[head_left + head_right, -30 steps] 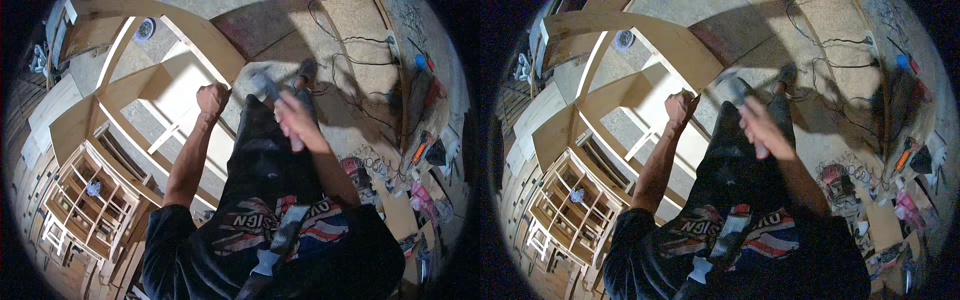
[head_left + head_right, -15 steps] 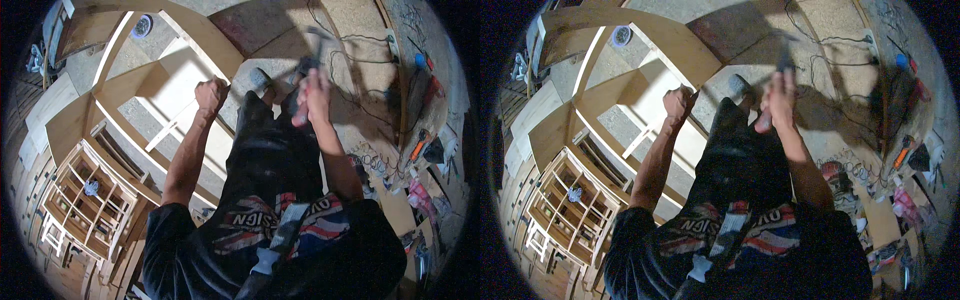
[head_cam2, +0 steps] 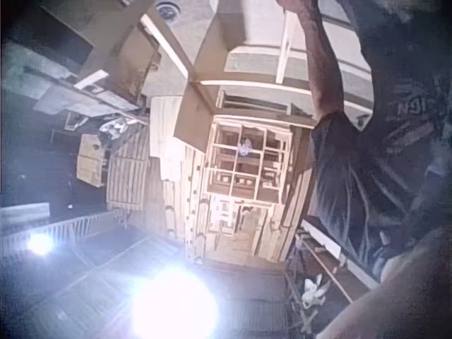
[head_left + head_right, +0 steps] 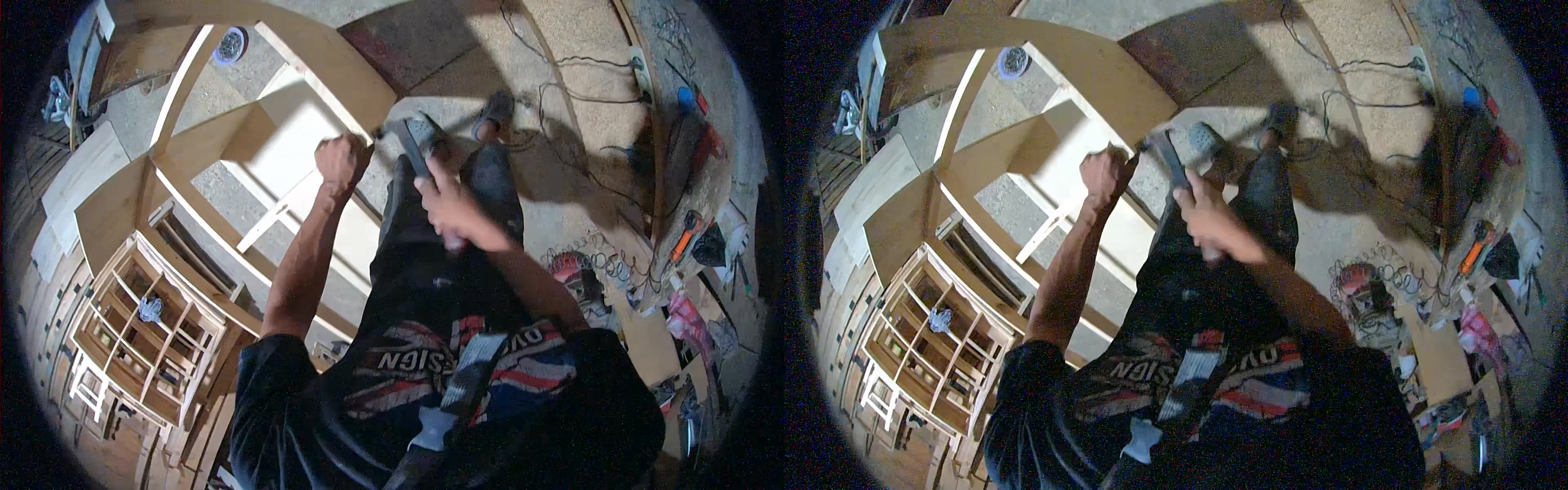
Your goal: Assembling a wooden cabinet unit using glue, hammer, nails, a power drill, and a measuring tape in a workshop.
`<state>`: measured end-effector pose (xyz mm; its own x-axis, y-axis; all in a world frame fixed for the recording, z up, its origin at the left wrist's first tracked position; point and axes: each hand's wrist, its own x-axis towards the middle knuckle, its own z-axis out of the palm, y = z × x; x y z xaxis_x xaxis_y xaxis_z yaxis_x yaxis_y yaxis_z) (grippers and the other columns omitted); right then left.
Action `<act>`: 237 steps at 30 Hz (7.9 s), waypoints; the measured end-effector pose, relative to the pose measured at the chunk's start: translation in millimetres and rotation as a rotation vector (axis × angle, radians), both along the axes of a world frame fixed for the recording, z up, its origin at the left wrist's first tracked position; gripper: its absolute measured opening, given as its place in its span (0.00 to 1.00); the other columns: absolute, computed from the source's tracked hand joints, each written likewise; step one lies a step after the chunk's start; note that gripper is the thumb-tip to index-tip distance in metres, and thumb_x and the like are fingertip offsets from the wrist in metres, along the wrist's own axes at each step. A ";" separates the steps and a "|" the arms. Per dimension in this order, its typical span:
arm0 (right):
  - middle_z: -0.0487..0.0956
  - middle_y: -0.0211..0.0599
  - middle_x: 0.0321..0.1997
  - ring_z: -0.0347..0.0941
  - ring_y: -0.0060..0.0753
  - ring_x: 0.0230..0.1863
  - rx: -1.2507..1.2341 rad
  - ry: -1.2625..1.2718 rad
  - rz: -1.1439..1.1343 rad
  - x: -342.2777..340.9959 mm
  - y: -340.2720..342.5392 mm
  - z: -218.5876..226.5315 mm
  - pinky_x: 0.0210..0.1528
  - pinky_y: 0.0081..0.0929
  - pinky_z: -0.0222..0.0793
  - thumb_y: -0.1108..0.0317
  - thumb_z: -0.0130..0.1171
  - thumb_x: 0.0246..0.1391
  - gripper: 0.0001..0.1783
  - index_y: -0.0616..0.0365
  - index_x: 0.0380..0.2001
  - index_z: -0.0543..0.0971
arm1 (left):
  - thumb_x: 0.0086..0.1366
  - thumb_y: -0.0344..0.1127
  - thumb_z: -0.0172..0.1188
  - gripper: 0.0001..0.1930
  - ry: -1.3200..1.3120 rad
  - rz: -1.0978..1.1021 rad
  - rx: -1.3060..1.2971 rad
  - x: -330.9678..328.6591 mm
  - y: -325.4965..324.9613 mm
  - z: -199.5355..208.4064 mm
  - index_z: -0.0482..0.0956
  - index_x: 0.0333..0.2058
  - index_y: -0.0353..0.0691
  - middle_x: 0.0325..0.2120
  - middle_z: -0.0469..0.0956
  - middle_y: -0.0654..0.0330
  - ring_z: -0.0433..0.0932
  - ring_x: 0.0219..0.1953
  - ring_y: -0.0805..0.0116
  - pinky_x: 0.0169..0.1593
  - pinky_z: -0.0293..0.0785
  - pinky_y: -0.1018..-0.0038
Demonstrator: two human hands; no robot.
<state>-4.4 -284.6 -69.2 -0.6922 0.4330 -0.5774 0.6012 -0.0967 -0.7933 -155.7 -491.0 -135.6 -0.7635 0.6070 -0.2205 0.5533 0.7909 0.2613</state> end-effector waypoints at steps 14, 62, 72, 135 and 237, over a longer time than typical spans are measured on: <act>0.68 0.25 0.21 0.61 0.18 0.14 -0.474 -0.169 -0.219 10.6 -1.5 5.6 0.13 0.20 0.59 0.57 0.51 0.68 0.33 0.52 0.71 0.55 | 0.51 0.47 0.69 0.15 -0.011 0.063 0.013 2.0 7.1 7.2 0.81 0.18 0.43 0.16 0.79 0.50 0.80 0.20 0.48 0.28 0.77 0.60; 0.77 0.51 0.47 0.73 0.58 0.51 1.432 -0.150 -0.629 108.2 534.3 2.6 0.55 0.47 0.67 0.65 0.64 0.51 0.19 0.57 0.47 0.79 | 0.52 0.39 0.76 0.22 0.180 0.268 0.180 30.5 15.5 -13.2 0.67 0.21 0.38 0.16 0.66 0.57 0.64 0.23 0.56 0.35 0.63 0.58; 0.80 0.53 0.46 0.77 0.55 0.48 1.321 -0.704 -0.235 246.4 637.5 -11.2 0.49 0.47 0.70 0.53 0.61 0.56 0.25 0.55 0.53 0.76 | 0.50 0.50 0.75 0.25 0.226 0.376 0.117 42.0 -8.4 -23.6 0.68 0.19 0.41 0.18 0.70 0.55 0.68 0.27 0.51 0.35 0.64 0.56; 0.71 0.59 0.62 0.74 0.58 0.57 0.975 0.954 0.476 161.3 -42.9 -370.1 0.59 0.43 0.70 0.73 0.68 0.42 0.47 0.67 0.66 0.58 | 0.67 0.41 0.59 0.12 -1.257 0.596 1.751 149.4 45.7 -270.7 0.73 0.34 0.37 0.25 0.81 0.52 0.80 0.21 0.66 0.26 0.80 0.69; 0.78 0.52 0.42 0.78 0.54 0.36 1.081 0.794 0.524 166.5 -32.4 -458.2 0.37 0.43 0.74 0.50 0.66 0.51 0.42 0.59 0.65 0.66 | 0.66 0.37 0.58 0.09 -1.697 0.586 1.781 150.4 42.0 -389.6 0.72 0.31 0.39 0.25 0.77 0.58 0.80 0.33 0.54 0.36 0.80 0.55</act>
